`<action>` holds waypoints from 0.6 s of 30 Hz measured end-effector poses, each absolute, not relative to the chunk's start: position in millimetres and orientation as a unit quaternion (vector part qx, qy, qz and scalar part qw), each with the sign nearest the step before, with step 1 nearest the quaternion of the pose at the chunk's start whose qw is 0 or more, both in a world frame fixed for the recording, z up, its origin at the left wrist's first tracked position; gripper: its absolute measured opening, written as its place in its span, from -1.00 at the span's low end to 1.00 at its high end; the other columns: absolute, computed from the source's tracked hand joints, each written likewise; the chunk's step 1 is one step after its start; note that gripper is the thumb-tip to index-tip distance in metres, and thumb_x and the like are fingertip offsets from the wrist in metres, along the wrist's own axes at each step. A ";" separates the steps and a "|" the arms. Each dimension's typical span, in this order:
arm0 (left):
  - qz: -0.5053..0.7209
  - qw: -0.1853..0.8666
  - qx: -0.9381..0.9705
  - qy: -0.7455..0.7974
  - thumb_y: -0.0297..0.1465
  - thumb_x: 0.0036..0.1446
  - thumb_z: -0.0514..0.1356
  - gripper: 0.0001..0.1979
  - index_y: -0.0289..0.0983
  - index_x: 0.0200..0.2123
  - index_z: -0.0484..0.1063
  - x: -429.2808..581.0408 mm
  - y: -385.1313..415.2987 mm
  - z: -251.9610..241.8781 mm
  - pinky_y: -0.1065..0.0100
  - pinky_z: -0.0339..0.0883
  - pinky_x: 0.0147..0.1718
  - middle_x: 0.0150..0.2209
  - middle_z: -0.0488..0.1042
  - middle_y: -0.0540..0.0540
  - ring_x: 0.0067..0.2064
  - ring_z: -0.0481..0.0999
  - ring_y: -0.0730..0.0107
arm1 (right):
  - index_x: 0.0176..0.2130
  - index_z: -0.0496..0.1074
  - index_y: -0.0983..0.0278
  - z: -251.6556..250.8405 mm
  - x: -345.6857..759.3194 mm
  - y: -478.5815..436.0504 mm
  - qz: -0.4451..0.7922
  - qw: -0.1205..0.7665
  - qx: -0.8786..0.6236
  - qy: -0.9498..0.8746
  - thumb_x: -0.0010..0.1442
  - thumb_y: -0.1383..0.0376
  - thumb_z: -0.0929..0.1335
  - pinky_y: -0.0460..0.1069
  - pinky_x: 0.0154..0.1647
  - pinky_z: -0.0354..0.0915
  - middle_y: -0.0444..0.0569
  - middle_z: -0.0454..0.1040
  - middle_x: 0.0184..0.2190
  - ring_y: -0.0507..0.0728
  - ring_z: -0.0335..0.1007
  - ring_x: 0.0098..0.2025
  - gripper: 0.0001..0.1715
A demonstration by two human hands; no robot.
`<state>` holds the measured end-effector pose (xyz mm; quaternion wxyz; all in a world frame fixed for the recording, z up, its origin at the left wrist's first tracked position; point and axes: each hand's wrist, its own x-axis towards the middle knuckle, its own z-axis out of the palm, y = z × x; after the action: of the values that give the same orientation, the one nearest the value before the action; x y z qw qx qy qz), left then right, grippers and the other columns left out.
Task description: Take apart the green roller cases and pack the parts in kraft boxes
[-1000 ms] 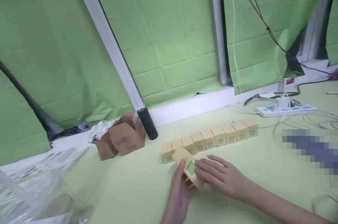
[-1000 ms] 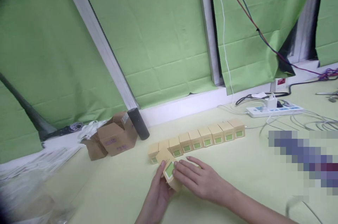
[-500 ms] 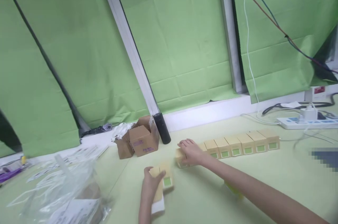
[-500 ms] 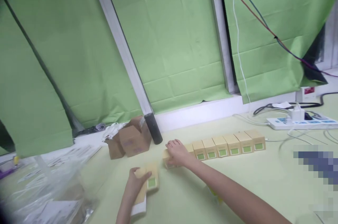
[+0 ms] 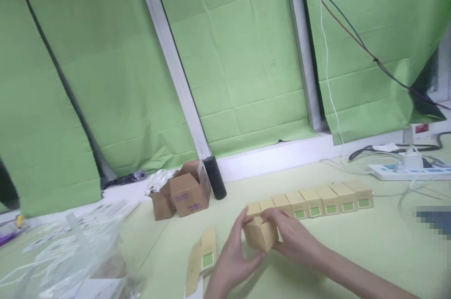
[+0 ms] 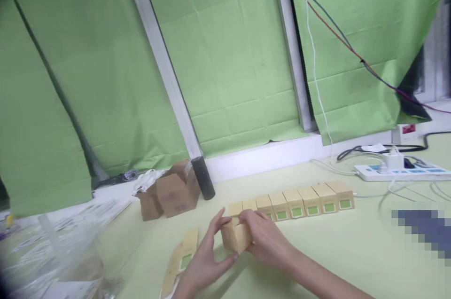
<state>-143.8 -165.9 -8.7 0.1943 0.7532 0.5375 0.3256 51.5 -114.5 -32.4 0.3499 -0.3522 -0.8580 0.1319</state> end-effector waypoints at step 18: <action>0.173 0.015 0.859 0.482 -0.56 -0.14 0.14 -0.48 -0.09 -0.04 0.27 -88.3 -170.3 -33.1 0.16 0.40 -0.28 -0.05 0.44 -0.12 -0.05 0.44 0.05 | -0.30 0.47 0.19 -46.9 104.8 -138.7 0.044 0.342 -0.332 -0.878 0.15 0.40 0.32 0.11 -0.32 0.39 0.04 0.42 -0.18 0.19 0.44 -0.27 -0.85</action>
<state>-88.3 -170.3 -33.1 0.0145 0.8587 0.4822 0.1730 104.8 -138.7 -46.9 0.3422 -0.3318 -0.8780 0.0440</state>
